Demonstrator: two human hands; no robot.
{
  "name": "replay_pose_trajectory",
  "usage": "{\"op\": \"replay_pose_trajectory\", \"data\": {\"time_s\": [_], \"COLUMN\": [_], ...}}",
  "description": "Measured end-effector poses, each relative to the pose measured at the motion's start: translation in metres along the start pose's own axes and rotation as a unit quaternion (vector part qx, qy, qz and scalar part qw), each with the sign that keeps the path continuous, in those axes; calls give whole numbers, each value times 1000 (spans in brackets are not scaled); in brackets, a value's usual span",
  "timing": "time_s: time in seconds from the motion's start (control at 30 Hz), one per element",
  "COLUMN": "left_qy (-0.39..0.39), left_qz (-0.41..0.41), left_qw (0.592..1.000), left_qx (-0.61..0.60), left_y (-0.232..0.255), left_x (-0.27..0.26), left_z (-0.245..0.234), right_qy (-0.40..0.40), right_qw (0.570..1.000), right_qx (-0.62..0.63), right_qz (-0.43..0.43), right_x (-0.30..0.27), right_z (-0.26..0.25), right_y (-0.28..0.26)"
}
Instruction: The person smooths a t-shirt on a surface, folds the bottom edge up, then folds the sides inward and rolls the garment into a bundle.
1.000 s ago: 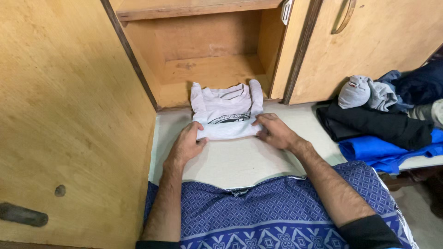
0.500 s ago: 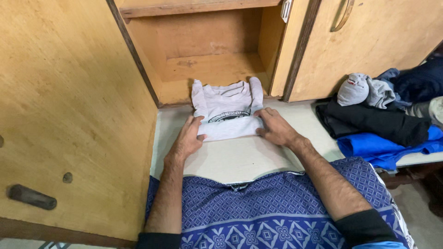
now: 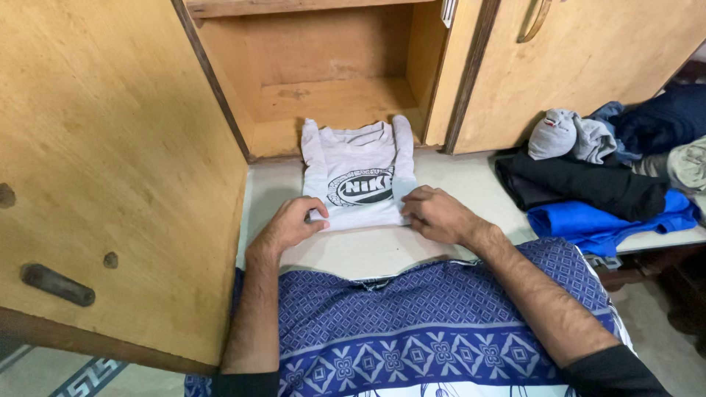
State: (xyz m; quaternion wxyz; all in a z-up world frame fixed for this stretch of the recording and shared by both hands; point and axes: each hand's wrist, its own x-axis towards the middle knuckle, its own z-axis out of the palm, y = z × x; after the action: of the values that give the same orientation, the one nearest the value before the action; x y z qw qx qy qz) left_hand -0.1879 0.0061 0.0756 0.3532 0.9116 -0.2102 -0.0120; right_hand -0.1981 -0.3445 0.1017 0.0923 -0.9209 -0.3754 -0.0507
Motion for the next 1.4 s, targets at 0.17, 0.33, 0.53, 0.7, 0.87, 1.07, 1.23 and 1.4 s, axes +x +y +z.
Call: {"op": "replay_pose_trajectory", "data": {"time_s": [0.17,0.33,0.53,0.7,0.87,1.07,1.23,1.4], "left_qy": [46,48,86,93,98,133,105,133], "left_qz": [2,14,39,36,2,-46,-35,70], "left_qw": [998,998,995,993,994,986,986,988], "left_qx": [-34,31,28,65,44,92,121,23], "left_y": [9,2,4,2,6,31,27,-5], "left_x": [-3,1,3,1,-1,-14,-13,-4], "left_z": [7,22,21,19,20,13,14,19], "right_qy": [38,43,105,104,119,111,89,46], "right_qw": [990,988,988,974,982,979,987,986], "right_qx": [119,114,63,173,101,80,41,77], "right_qz": [58,98,93,102,110,152,125,140], "right_x": [-3,-2,8,-1,2,-2,-3,-5], "right_z": [-2,7,16,26,24,-7,1,9], "right_y": [2,3,8,22,13,-19,-18,-3]}}
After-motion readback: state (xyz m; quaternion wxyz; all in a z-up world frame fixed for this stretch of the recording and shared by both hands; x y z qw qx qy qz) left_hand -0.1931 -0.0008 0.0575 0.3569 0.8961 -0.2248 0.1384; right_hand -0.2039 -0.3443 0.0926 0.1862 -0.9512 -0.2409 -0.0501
